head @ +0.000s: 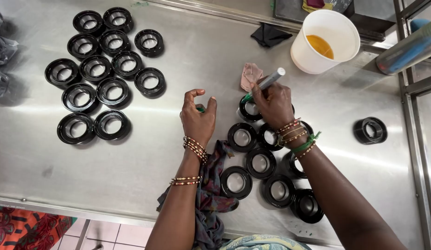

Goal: Sorting, marking, and packaging metal bearing rings into plastic bags.

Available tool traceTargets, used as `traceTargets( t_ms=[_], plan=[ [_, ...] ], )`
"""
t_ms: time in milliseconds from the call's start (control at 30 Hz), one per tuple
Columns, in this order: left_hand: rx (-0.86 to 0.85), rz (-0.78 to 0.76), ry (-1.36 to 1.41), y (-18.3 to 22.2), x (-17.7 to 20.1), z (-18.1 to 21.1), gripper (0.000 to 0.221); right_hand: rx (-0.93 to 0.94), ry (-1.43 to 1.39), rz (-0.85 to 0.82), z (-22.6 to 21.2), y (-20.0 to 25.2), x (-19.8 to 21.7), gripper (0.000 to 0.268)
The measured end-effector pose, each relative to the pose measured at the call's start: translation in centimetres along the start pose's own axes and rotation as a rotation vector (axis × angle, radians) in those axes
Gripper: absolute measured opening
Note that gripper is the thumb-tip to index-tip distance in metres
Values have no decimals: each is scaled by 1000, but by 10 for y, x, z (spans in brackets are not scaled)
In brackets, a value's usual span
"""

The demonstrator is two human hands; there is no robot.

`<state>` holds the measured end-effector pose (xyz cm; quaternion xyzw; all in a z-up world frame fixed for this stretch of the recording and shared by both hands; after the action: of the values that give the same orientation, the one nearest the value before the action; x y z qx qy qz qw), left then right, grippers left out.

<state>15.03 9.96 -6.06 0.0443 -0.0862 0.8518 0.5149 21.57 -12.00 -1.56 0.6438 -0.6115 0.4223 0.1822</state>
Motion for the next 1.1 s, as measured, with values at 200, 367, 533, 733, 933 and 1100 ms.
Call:
traceTargets(
  t_ms=[200, 367, 533, 733, 933, 1100],
  plan=[
    [-47, 16, -30, -4, -1, -3, 31, -31, -128, 37, 15, 1, 9, 31],
    [-128, 55, 24, -1, 3, 0, 31, -44, -171, -52, -4, 49, 14, 26],
    [-16, 13, -5, -1, 1, -4, 33, -2, -91, -133, -22, 70, -10, 27],
    [-144, 99, -6, -5, 11, 6, 32, 224, -85, -50, -44, 70, -6, 28],
    [17, 24, -53, -5, 4, -1, 34, -128, -115, -77, -11, 82, 15, 28],
    [-251, 115, -11, -2, 4, 1, 33, -6, -132, -90, -51, 137, 35, 22]
  ],
)
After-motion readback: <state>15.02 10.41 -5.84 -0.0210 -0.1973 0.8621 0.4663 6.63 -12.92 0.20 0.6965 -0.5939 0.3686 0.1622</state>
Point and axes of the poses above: each hand's wrist, its own y-axis away from the middle knuckle, its own x-axis out of the back of the hand, z = x × y, the point moved 7 cm from there along -y, towards the middle knuckle, and after that the axes turned 5 degrees about -x, right-handed, at the moved point
